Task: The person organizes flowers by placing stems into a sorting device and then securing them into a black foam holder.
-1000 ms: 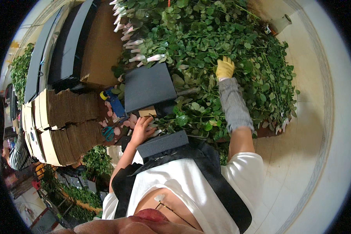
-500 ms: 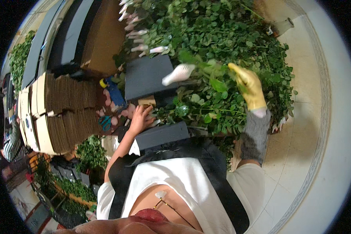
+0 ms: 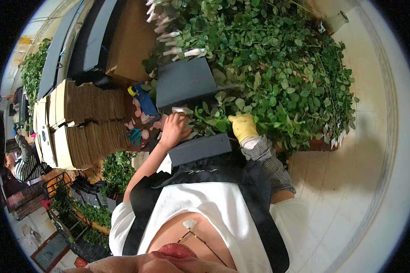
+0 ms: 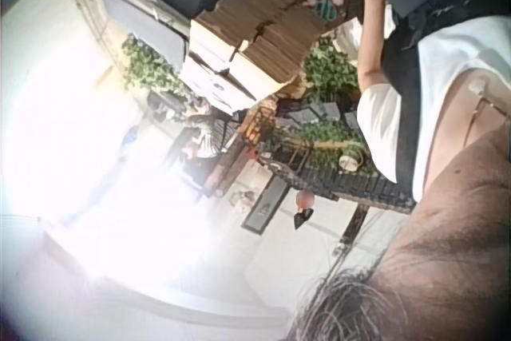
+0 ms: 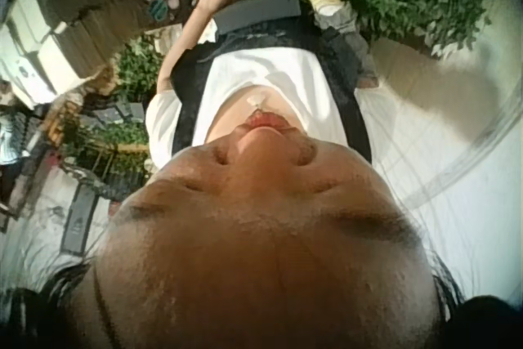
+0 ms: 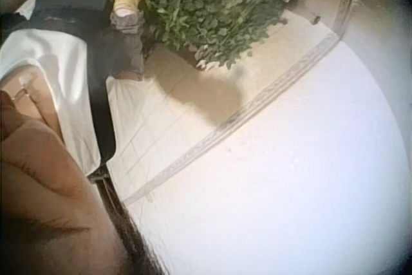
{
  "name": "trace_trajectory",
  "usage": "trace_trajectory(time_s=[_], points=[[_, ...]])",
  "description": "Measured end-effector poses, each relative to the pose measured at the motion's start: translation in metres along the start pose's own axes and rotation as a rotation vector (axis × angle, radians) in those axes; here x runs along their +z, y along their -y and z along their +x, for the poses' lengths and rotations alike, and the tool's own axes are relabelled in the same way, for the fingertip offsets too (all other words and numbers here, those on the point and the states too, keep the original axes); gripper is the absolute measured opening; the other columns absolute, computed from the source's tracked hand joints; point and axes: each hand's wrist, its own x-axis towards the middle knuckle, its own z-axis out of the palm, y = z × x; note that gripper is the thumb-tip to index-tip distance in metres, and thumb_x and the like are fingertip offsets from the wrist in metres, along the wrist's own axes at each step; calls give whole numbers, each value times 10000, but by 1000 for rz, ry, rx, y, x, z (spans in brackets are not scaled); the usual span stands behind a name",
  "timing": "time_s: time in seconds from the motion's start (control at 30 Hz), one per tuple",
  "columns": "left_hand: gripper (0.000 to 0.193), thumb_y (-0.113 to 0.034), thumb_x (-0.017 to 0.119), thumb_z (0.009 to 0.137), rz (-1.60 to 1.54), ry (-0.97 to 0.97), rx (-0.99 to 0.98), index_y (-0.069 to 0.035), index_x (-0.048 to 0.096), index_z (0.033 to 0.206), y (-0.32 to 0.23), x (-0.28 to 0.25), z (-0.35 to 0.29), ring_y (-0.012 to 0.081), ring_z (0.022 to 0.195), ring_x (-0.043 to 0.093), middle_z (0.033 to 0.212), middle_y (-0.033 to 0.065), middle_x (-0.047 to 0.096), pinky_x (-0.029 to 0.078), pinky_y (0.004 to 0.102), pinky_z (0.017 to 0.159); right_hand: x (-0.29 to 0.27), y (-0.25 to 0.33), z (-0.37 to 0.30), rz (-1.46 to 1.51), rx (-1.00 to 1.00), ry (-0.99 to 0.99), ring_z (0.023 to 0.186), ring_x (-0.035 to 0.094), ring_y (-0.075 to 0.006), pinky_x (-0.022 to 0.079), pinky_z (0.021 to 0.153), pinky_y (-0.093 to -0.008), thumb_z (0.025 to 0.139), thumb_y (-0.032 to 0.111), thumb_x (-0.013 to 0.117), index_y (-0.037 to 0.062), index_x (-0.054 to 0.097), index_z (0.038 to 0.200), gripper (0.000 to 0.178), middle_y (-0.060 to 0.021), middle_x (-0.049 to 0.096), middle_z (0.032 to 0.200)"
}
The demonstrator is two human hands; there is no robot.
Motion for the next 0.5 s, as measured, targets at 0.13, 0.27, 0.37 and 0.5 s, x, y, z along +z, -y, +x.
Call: trace_trajectory(time_s=[0.13,0.27,0.37,0.5], points=[[526,-375,795,763,146,-84,126,-113,641,1192,3,-6,20,408,1146,504,1218,194,533,425,512,980,12,-63,14,-373,-246,87,854,679,-312,540,786,-389,866,137,660,26,718,1002,184,-133,727,921],[547,-411,804,729,23,73,-63,-123,632,1161,9,14,7,413,1161,499,1206,233,526,417,507,986,-37,-43,38,-57,34,570,1110,652,-307,518,983,-408,905,206,659,54,584,1353,478,-137,694,1233],[512,-361,793,768,-72,-42,-76,-135,634,1200,3,10,2,402,1128,510,1183,208,530,413,499,984,-107,7,78,-154,11,736,1226,603,-269,485,1068,-412,974,299,597,66,506,1444,533,-154,590,1400],[499,-327,791,786,-147,-59,-120,-139,635,1222,-1,9,0,393,1165,503,1239,177,531,398,508,1006,-139,31,158,85,-79,92,1345,519,-294,416,1140,-412,999,151,539,52,453,1478,497,-168,509,1485]])
